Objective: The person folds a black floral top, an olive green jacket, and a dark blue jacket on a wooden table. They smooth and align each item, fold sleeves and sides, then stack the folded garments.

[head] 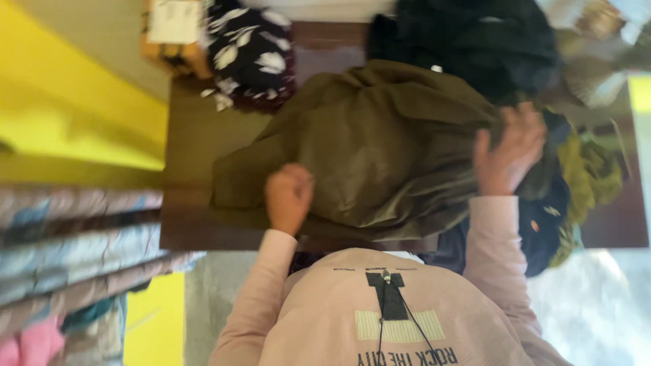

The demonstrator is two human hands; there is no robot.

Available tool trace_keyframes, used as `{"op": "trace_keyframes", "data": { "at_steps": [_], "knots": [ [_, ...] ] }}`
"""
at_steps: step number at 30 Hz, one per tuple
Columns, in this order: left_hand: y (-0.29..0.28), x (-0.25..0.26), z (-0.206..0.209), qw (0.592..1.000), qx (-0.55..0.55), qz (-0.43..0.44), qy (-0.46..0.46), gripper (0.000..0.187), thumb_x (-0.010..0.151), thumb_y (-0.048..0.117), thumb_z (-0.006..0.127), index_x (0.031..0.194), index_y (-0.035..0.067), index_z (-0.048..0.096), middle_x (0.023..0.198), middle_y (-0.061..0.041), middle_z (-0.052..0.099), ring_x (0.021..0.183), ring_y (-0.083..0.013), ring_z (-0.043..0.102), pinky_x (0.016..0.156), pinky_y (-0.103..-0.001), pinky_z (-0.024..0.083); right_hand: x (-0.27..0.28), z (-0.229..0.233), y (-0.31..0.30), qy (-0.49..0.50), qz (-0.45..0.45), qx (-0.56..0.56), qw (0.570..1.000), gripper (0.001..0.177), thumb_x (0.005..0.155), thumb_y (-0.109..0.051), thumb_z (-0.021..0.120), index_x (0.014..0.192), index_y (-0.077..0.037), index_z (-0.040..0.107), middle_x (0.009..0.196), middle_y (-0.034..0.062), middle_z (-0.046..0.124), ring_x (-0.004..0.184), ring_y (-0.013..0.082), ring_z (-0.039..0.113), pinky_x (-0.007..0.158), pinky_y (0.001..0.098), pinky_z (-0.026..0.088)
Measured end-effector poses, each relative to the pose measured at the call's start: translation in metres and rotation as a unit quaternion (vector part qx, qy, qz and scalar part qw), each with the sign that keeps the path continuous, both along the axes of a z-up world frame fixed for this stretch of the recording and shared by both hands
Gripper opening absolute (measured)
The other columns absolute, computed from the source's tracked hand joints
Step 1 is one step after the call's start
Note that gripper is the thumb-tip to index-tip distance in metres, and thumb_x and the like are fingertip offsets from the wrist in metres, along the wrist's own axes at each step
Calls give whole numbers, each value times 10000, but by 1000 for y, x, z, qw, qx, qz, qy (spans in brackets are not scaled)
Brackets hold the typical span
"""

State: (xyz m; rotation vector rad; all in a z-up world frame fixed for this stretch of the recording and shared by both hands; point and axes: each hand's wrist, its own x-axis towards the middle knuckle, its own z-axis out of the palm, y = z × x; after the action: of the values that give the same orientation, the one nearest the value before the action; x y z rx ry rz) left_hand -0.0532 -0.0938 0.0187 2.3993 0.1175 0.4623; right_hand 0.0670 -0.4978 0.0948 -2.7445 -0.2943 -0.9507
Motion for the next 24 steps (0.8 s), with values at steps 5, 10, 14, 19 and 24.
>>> {"op": "trace_keyframes", "data": {
  "at_steps": [5,10,14,19,24],
  "knots": [
    [112,-15,-38,936,151,317,-16,544,825,392,803,1206,23,684,1306,-173,616,1163,-419,525,911,-576,426,-11,-11,151,183,276,119,936,523,818,-205,876,1280,-87,662,1468,164,598,1329,358,548,1133,452,439],
    [176,-34,-71,915,106,349,171,214,862,371,753,965,184,757,1234,-11,672,1265,-311,543,998,-585,408,-66,-59,237,208,502,-55,837,798,606,-403,867,1257,13,668,1365,220,595,1231,434,542,957,553,427],
    [197,-32,-73,949,-3,302,89,292,1097,435,656,1129,149,707,1224,-28,675,1180,-295,593,1021,-510,490,-54,-118,235,235,534,-43,811,444,771,-253,713,1185,-92,729,1336,127,679,1239,337,646,1019,446,513],
    [170,-23,-52,951,114,221,186,483,810,503,793,1067,99,739,1234,-81,654,1157,-350,543,912,-598,421,-7,-152,194,362,359,128,851,236,958,-137,687,1176,-58,730,1195,185,721,1089,367,684,943,402,539],
    [170,4,-3,971,102,215,15,267,909,395,749,985,140,770,1208,-36,677,1173,-301,575,954,-511,441,12,-117,181,329,314,235,859,258,981,-72,613,1211,-55,728,1128,165,741,1007,261,719,925,320,540]
  ]
}}
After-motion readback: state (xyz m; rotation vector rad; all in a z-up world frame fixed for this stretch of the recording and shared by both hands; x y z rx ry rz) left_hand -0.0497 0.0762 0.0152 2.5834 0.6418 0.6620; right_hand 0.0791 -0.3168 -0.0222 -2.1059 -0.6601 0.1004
